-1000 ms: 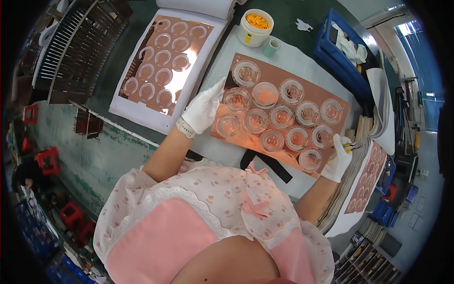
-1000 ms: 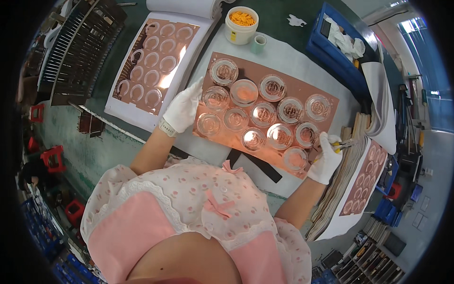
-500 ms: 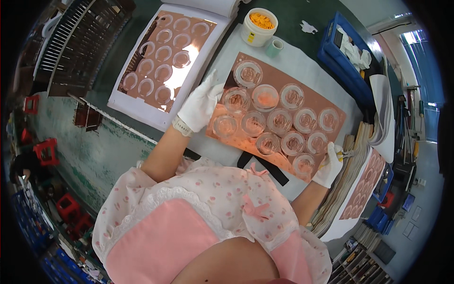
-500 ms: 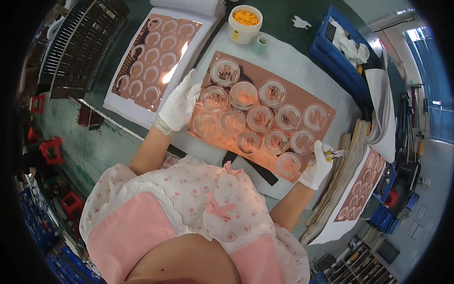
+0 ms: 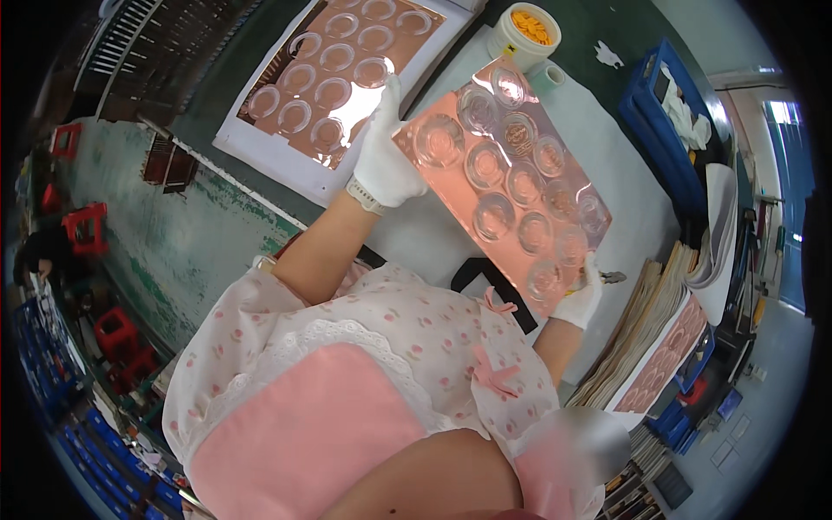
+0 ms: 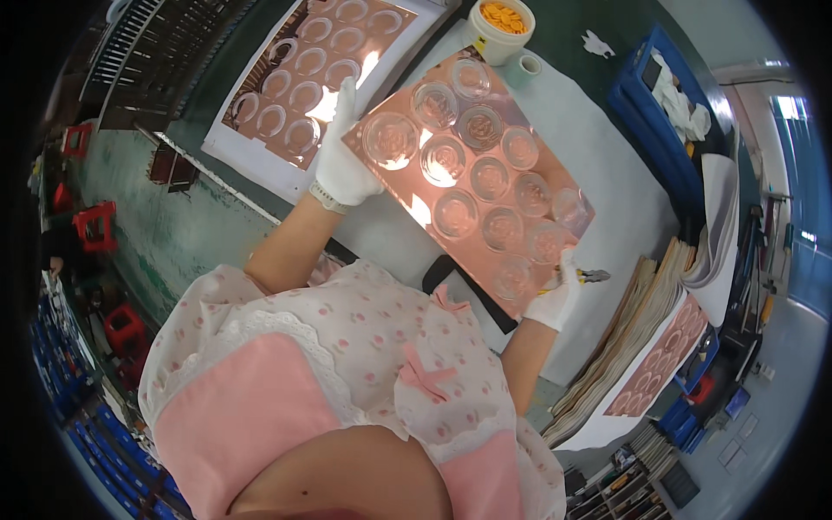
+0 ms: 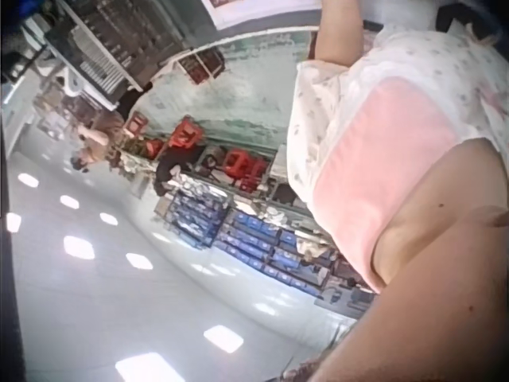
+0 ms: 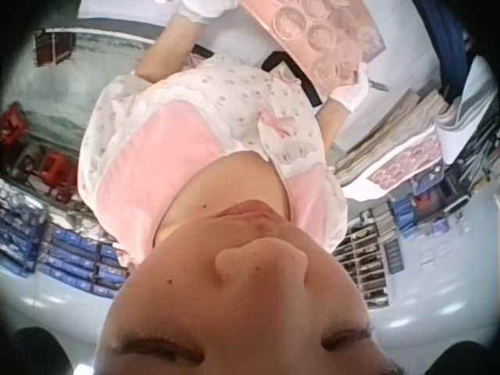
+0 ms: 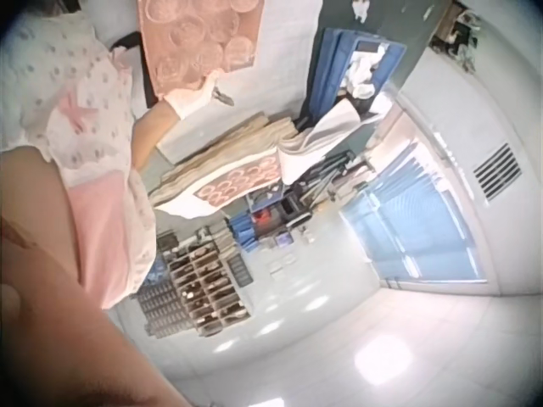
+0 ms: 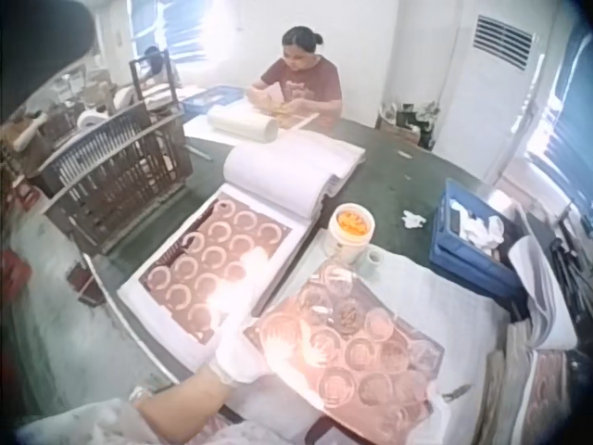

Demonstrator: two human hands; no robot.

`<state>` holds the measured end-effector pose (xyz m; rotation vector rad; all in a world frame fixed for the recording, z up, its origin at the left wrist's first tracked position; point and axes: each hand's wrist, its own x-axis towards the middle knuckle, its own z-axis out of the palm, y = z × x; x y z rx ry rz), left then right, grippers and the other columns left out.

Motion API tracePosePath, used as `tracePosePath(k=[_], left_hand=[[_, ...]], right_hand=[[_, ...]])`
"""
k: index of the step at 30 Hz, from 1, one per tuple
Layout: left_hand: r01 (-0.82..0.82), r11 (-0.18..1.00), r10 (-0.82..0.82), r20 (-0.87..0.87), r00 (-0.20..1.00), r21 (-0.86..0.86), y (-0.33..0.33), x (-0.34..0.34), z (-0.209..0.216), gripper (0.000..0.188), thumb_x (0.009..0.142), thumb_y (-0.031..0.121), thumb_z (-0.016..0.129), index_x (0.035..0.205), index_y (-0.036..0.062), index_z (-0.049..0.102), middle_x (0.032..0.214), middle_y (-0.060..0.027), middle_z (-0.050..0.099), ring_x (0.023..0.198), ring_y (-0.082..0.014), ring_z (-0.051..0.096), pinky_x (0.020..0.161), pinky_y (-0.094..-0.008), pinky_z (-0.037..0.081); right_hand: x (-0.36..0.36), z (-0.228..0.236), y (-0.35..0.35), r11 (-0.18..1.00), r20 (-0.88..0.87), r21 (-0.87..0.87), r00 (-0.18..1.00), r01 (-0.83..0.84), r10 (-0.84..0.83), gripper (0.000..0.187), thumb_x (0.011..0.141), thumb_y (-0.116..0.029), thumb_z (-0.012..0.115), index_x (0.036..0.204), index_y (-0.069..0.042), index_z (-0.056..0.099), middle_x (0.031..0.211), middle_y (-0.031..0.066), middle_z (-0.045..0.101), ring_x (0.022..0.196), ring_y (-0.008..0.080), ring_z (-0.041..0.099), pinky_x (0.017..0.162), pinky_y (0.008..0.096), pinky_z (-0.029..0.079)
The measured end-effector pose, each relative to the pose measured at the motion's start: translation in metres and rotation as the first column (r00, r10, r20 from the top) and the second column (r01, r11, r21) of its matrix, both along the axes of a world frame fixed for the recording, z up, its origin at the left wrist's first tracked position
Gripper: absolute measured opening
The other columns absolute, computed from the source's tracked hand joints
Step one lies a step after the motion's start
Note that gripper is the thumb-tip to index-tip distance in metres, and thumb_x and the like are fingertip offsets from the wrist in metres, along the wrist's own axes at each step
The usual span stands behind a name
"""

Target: The person uses pliers to cut circular shapes from a sheet of copper foil. They repeatedly pick up the foil sheet, cut out individual circles, and place the finished pieces into a white paper book. The process involves precise hand movements to separate the circles from the surrounding material.

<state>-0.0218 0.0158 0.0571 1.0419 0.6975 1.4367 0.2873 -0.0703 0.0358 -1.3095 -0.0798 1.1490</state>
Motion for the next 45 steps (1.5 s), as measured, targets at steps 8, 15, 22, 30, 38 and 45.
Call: tracePosePath(k=[8, 15, 22, 30, 38, 45], left_hand=[[-0.101, 0.981, 0.137, 0.221, 0.966, -0.168, 0.021, 0.021, -0.072, 0.042, 0.085, 0.016, 0.062, 0.120, 0.0017, 0.044, 0.112, -0.0094, 0.054, 0.103, -0.0196, 0.052, 0.090, -0.0333, 0.044], [-0.027, 0.952, 0.138, 0.348, 0.927, -0.305, 0.017, 0.025, -0.081, 0.022, 0.097, 0.021, 0.044, 0.114, 0.0063, 0.047, 0.103, -0.0082, 0.054, 0.097, -0.0180, 0.053, 0.083, -0.0304, 0.049], [0.213, 0.972, -0.137, 0.498, 0.856, -0.100, 0.016, -0.007, -0.140, 0.031, 0.097, 0.021, 0.043, 0.125, 0.0070, 0.044, 0.117, -0.0096, 0.053, 0.106, -0.0194, 0.055, 0.088, -0.0347, 0.051], [0.143, 0.975, -0.044, 0.481, 0.876, -0.172, 0.035, 0.001, -0.114, 0.036, 0.097, 0.026, 0.043, 0.127, 0.0065, 0.042, 0.121, -0.0108, 0.052, 0.108, -0.0217, 0.055, 0.090, -0.0376, 0.049], [0.113, 0.970, -0.009, 0.435, 0.901, -0.213, 0.033, 0.011, -0.089, 0.042, 0.097, 0.031, 0.042, 0.130, 0.0061, 0.040, 0.125, -0.0120, 0.050, 0.110, -0.0241, 0.054, 0.092, -0.0405, 0.048], [0.214, 0.931, -0.087, 0.391, 0.916, -0.296, 0.037, 0.068, -0.068, 0.047, 0.096, 0.036, 0.042, 0.132, 0.0056, 0.039, 0.128, -0.0130, 0.049, 0.112, -0.0262, 0.054, 0.093, -0.0430, 0.047]], right_hand=[[-0.066, -0.021, -0.019, 0.976, 0.121, -0.138, 0.975, -0.171, 0.188, 0.014, 0.085, -0.012, 0.065, 0.079, -0.006, 0.054, 0.073, 0.0036, 0.057, 0.061, 0.0126, 0.054, 0.058, 0.0269, 0.046], [-0.075, -0.049, -0.040, 0.938, 0.027, -0.214, 0.958, -0.273, 0.285, 0.014, 0.083, -0.002, 0.066, 0.082, -0.004, 0.053, 0.075, 0.0078, 0.060, 0.065, 0.0142, 0.059, 0.059, 0.0293, 0.050], [-0.100, -0.017, -0.038, 0.916, 0.195, -0.331, 0.934, -0.226, 0.301, 0.017, 0.083, -0.002, 0.066, 0.078, -0.007, 0.050, 0.071, 0.0037, 0.057, 0.061, 0.0120, 0.058, 0.055, 0.0263, 0.046], [-0.109, 0.008, -0.036, 0.887, 0.247, -0.429, 0.923, -0.168, 0.294, 0.018, 0.083, -0.018, 0.070, 0.084, -0.008, 0.055, 0.073, 0.0007, 0.057, 0.058, 0.0063, 0.050, 0.047, 0.0243, 0.041], [-0.109, 0.018, -0.049, 0.951, 0.364, -0.188, 0.882, -0.247, 0.301, 0.012, 0.086, -0.012, 0.067, 0.086, -0.009, 0.055, 0.075, 0.0010, 0.057, 0.063, 0.0063, 0.051, 0.059, 0.0213, 0.042], [-0.109, 0.027, -0.060, 0.987, 0.307, 0.138, 0.951, -0.087, 0.041, 0.023, 0.084, 0.006, 0.061, 0.081, -0.007, 0.043, 0.084, 0.0070, 0.057, 0.071, 0.0119, 0.058, 0.067, 0.0246, 0.049]])
